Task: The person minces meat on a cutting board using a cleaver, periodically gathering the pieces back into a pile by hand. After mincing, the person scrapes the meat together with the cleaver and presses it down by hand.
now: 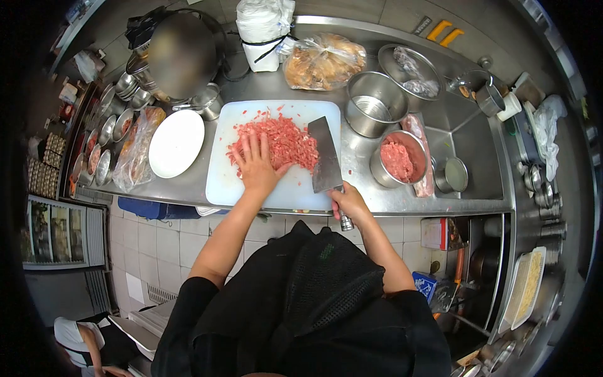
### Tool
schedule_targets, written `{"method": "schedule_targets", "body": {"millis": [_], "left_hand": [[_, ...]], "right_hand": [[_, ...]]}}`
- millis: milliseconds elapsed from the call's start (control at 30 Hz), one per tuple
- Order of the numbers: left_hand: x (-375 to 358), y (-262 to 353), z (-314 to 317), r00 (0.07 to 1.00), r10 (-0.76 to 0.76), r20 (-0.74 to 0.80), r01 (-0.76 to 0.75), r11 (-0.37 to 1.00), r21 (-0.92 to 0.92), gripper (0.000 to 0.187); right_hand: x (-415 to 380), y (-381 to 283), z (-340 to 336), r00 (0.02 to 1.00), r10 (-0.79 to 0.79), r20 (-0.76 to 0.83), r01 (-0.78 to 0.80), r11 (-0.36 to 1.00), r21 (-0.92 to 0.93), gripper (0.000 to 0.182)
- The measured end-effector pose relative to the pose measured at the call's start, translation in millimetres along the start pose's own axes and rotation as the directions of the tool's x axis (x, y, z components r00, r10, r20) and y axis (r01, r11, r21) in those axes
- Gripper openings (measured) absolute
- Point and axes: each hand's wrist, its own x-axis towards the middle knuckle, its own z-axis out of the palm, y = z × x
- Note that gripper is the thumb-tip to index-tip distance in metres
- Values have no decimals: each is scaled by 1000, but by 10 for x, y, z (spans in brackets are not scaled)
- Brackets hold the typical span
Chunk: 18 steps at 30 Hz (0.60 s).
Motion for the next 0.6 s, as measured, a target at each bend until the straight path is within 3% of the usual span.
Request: {"method": "schedule_targets", "body": {"millis": [67, 100, 167, 300, 367, 467, 600], "left_hand": [[109, -99, -154, 978, -172, 115, 161, 982, 99, 121], [158, -129, -181, 978, -174, 115, 162, 981, 105, 121], [227, -158, -202, 891, -323, 320, 295, 946, 135, 133], [301, -256, -105, 901, -301, 312, 273, 953, 133, 132], [321, -299, -96, 950, -181, 253, 191, 981, -15, 123], [293, -222, 43, 968, -162, 190, 161, 987, 20, 112], [301, -180, 114, 959, -162, 231, 160, 987, 29, 104]], "right_hand": [[8, 28, -21, 1000, -2, 21, 2, 1000, 27, 17], [26, 36, -26, 1000, -2, 26, 1, 1000, 29, 17], [39, 69, -37, 999, 4, 36, -6, 999, 42, 15], [30, 65, -48, 999, 35, 20, -36, 997, 75, 15], [46, 94, -51, 999, 29, 32, -31, 997, 71, 15], [63, 102, -57, 998, 16, 59, -22, 994, 106, 14], [51, 86, -47, 998, 27, 56, -32, 995, 91, 15]]}}
